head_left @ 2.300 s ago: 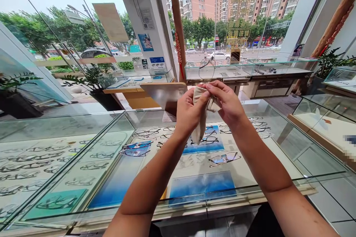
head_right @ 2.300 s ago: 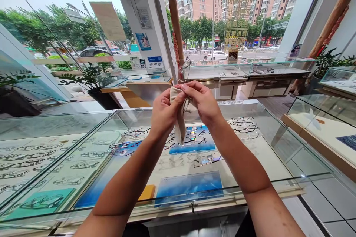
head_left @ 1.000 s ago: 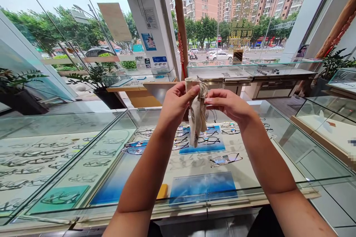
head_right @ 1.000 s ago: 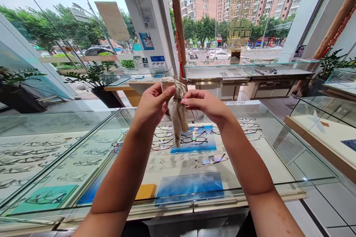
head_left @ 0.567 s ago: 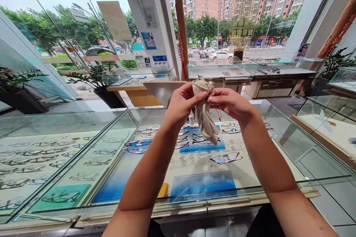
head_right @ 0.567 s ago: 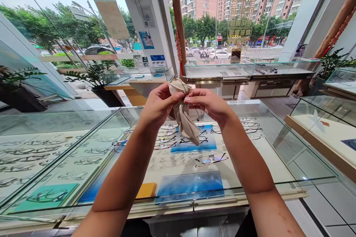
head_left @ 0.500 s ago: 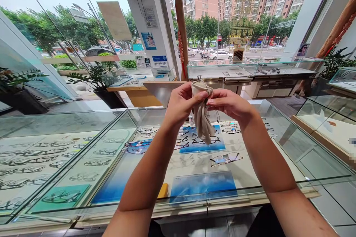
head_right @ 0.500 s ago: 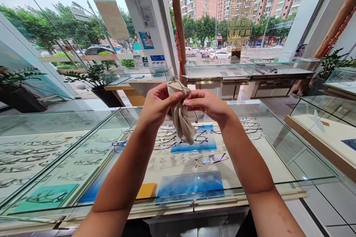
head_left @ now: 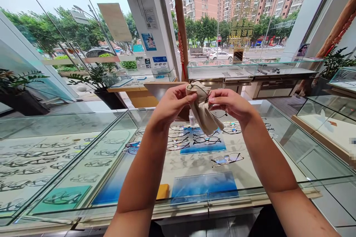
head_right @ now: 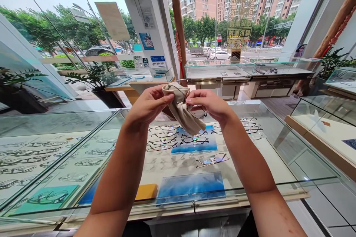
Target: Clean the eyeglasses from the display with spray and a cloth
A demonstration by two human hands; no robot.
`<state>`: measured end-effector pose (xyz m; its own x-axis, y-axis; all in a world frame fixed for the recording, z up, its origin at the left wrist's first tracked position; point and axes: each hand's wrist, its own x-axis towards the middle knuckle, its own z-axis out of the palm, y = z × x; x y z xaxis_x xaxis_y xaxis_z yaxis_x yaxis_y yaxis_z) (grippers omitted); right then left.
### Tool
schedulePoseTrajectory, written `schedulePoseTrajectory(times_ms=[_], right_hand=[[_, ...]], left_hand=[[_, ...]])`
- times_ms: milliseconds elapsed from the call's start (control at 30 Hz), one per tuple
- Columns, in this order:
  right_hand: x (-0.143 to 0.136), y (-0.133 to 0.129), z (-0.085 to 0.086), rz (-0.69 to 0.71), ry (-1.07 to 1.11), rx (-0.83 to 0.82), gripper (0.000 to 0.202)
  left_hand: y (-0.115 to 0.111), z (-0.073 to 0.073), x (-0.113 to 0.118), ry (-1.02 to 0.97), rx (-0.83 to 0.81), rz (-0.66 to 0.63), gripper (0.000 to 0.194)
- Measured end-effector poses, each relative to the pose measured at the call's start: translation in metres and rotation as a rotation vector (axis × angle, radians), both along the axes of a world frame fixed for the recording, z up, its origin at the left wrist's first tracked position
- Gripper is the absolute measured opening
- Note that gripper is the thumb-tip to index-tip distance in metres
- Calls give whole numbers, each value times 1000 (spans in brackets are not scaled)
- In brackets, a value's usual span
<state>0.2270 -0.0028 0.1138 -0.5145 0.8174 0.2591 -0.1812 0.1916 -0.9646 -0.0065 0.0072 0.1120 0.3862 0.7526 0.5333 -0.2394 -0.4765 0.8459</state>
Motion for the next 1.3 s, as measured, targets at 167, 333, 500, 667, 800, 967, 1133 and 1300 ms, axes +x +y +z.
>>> schedulePoseTrajectory(times_ms=[167, 333, 500, 667, 800, 967, 1133, 1300], right_hand=[[-3, -1, -1, 88, 26, -39, 30], [-7, 0, -4, 165, 32, -91, 35], [-7, -2, -5, 195, 35, -87, 36], [-9, -7, -3, 188, 11, -34, 34], [-5, -9, 1, 96, 76, -33, 30], [-1, -9, 4, 71, 116, -52, 30], [-7, -8, 0, 183, 69, -34, 35], [-16, -7, -6, 231, 64, -35, 39]], left_hand=[[-8, 1, 13, -51, 19, 14, 50], [-12, 3, 15, -7, -7, 31, 48], [-15, 0, 27, -58, 20, 130, 46], [-11, -9, 42, -168, 72, 297, 52], [-8, -9, 38, -187, 7, 181, 54], [-11, -4, 31, -147, -10, 18, 54], [-10, -8, 30, -147, -28, 50, 51], [-18, -9, 43, -236, 72, 271, 51]])
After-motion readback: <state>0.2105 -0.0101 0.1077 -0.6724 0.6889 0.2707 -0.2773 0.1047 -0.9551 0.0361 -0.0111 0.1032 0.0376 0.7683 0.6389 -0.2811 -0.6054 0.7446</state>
